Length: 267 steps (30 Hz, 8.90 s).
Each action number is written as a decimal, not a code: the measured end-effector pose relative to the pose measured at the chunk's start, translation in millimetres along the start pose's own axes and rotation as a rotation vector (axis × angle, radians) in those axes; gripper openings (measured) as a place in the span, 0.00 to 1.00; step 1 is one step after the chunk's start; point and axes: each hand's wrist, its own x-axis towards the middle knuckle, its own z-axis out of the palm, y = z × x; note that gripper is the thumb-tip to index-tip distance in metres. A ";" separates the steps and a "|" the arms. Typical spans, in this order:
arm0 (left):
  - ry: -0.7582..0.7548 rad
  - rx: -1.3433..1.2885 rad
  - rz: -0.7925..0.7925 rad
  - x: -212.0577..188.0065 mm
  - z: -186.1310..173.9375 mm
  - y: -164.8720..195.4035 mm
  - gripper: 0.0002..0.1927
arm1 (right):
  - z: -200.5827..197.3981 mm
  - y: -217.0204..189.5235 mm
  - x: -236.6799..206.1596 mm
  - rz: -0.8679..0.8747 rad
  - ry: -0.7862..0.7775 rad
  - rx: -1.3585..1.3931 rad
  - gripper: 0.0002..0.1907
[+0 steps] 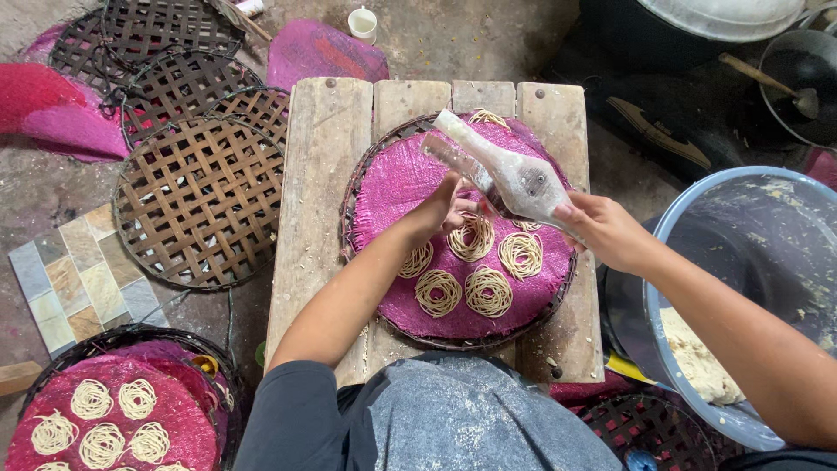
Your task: The person uses a manual noodle press to extrude dough into thin strands, forming circular nests on a pink mat inside a woven basket. They repeatedly load dough into the press, push the plunger, and arrange the noodles into neat coils. Completed baskets are stacked nearby.
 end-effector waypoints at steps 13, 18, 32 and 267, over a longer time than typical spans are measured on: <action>0.236 -0.428 0.619 -64.0 -30.8 39.4 0.41 | 10.7 -13.6 20.6 -0.111 -0.281 0.411 0.30; -0.137 -1.163 0.931 -54.8 -58.4 63.2 0.28 | 15.7 -69.7 42.2 0.015 -0.426 0.230 0.36; 0.204 -1.335 0.959 -39.1 -102.3 64.1 0.29 | 30.3 -146.0 71.3 0.032 -0.208 -0.284 0.41; -0.279 0.458 0.809 111.9 316.7 -47.8 0.32 | -22.9 289.8 -247.4 0.516 0.446 -0.402 0.15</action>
